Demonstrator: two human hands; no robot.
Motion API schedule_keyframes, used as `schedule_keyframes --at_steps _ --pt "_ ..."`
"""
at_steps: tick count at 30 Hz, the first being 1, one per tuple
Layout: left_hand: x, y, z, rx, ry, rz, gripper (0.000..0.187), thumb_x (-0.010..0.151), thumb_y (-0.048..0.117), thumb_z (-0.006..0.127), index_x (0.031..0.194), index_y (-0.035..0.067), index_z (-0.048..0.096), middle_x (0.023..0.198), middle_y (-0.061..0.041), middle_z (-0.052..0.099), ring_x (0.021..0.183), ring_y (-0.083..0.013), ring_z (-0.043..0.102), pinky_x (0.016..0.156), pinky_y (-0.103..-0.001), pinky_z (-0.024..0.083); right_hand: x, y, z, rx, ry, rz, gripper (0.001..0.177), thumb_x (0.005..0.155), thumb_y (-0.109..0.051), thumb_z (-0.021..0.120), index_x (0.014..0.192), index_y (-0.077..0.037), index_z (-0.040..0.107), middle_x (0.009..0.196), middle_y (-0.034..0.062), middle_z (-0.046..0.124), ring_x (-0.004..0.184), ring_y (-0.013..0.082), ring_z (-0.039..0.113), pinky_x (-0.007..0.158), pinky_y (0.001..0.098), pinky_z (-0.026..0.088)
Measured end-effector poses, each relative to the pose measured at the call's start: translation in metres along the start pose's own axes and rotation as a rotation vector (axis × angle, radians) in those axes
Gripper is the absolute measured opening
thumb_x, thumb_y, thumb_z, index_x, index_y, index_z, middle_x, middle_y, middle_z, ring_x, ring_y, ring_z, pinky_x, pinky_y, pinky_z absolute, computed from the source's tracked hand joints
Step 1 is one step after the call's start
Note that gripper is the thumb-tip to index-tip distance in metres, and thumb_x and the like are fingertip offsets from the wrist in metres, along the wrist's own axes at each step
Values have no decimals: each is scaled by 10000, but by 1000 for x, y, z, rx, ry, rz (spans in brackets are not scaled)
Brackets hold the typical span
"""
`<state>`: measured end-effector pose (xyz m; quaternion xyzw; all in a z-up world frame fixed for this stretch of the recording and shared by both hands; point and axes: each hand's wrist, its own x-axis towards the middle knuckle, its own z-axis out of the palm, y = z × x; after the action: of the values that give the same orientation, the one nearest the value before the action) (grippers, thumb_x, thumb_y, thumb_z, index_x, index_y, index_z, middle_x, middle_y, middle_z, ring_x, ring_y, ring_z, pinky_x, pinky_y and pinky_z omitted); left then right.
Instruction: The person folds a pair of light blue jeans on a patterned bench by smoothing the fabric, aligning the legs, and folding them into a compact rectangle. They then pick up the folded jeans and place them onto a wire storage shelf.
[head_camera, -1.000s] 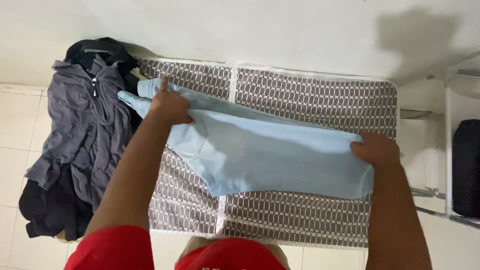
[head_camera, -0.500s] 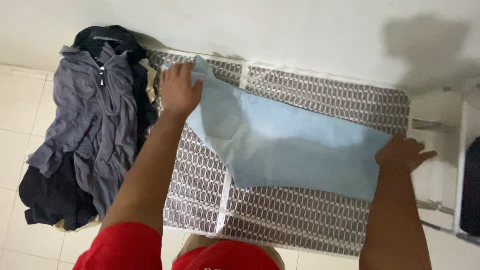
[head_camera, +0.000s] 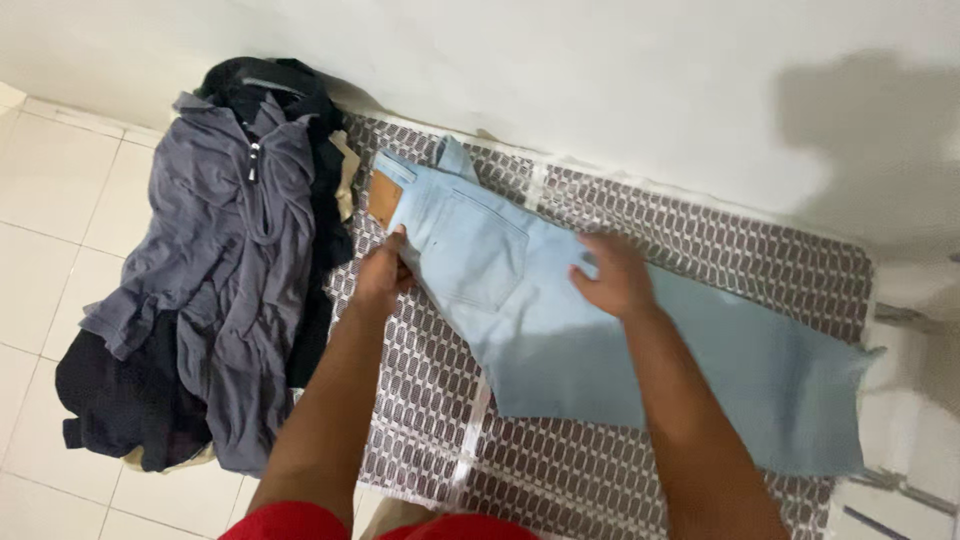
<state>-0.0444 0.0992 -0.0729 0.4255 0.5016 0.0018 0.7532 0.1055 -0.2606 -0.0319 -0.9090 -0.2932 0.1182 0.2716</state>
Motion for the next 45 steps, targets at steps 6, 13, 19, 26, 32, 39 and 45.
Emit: schedule_keyframes --at_steps 6,13,19,26,32,39,45 --pt "4 -11 -2 -84 -68 26 532 957 345 746 1291 -54 641 1067 -156 681 896 -261 614 798 -407 502 91 -83 42 203 -84 157 464 1011 -448 581 1372 -164 643 1330 75 710 1225 262 682 1033 414 513" --pt "-7 -23 -9 -266 -236 369 623 819 91 798 1372 7 522 1295 -117 651 1185 -247 624 1025 -380 497 159 -127 68 453 -309 355 581 946 -493 623 1395 -127 575 1300 105 664 1208 249 631 1002 389 485" --pt "-25 -28 -16 -227 -219 485 691 806 71 821 1401 48 471 1340 -134 619 1258 -261 591 1106 -425 456 184 -122 94 558 -288 275 572 958 -505 543 1263 -45 695 1285 171 731 1192 307 666 1028 432 500" --pt "-23 -15 -40 -597 -379 246 551 970 390 644 1377 36 530 1290 -166 653 1161 -311 641 998 -512 511 183 -133 92 548 -499 241 408 963 -423 693 1203 -93 667 1139 71 630 1055 167 544 874 378 436" --pt "-12 -19 -46 -399 -230 297 531 933 231 703 1410 97 513 1208 -66 674 1062 -207 653 924 -399 558 185 -115 98 656 -419 164 262 871 -243 788 1019 -46 700 879 17 638 810 145 566 718 335 474" --pt "-17 -12 -45 59 85 683 577 897 209 808 1347 15 504 1049 -111 699 890 -150 660 775 -325 566 175 -160 87 140 -105 -26 363 960 -397 727 1151 -90 697 1045 135 733 944 280 702 839 414 539" --pt "-21 -6 -61 563 465 565 614 918 345 770 1315 3 451 1009 -274 704 912 -402 703 819 -470 546 167 -160 98 213 -82 -13 419 980 -396 669 1278 -102 645 1039 145 727 911 308 701 805 417 546"
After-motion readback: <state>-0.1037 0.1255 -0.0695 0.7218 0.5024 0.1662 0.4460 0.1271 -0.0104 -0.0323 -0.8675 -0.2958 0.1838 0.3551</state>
